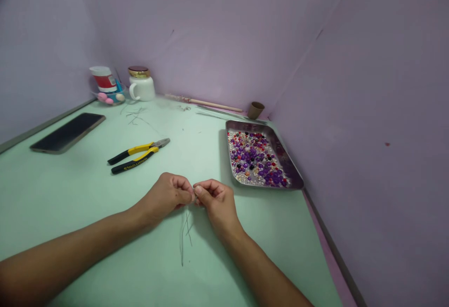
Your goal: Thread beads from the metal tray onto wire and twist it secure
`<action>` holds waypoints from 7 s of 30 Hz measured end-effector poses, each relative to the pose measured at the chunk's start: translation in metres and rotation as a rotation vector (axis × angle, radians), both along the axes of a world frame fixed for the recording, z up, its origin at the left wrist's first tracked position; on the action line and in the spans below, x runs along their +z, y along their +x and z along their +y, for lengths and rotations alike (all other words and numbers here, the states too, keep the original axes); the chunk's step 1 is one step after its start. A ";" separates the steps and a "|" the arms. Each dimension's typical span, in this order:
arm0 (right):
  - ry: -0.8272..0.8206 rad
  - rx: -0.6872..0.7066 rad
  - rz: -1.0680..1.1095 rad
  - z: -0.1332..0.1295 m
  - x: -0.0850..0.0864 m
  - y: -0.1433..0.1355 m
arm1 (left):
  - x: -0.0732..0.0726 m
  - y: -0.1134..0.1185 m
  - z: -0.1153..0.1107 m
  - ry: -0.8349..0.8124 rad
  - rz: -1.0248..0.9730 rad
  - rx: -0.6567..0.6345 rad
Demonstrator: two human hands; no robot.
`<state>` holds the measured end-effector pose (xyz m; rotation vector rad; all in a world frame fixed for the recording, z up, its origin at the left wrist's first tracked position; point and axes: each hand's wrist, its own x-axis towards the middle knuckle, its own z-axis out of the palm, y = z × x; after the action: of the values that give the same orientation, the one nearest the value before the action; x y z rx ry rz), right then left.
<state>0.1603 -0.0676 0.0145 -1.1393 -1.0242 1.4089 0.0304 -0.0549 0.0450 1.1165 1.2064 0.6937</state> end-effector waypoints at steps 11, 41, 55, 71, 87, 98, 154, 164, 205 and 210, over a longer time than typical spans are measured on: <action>0.014 -0.002 -0.007 0.001 0.000 0.007 | -0.003 -0.003 0.002 -0.007 -0.068 -0.051; -0.001 0.060 -0.209 -0.003 0.012 0.009 | -0.004 -0.006 0.006 -0.037 0.124 -0.189; -0.115 0.105 -0.025 -0.005 0.019 0.009 | -0.003 -0.008 0.012 -0.125 -0.148 -0.072; -0.091 0.040 -0.099 -0.003 0.015 0.006 | -0.007 -0.003 0.002 0.053 0.021 -0.174; -0.009 0.064 -0.248 -0.005 0.017 0.005 | -0.014 -0.001 0.003 0.016 -0.074 -0.109; -0.055 0.097 -0.120 -0.001 0.016 0.009 | -0.009 0.000 0.002 -0.058 -0.174 -0.044; 0.046 0.028 -0.370 -0.008 0.015 0.008 | -0.003 -0.005 0.007 -0.023 -0.126 -0.006; -0.013 0.197 -0.181 -0.006 0.017 0.008 | -0.003 -0.008 0.010 -0.045 -0.094 -0.105; 0.039 -0.037 -0.388 -0.006 0.018 0.005 | -0.011 -0.005 0.011 -0.107 -0.171 -0.091; 0.012 -0.039 -0.383 -0.006 0.016 0.005 | -0.010 -0.005 0.011 -0.062 -0.113 -0.095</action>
<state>0.1654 -0.0733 0.0306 -1.4467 -1.2661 1.1755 0.0251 -0.0435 0.0349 1.0623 1.0659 0.6348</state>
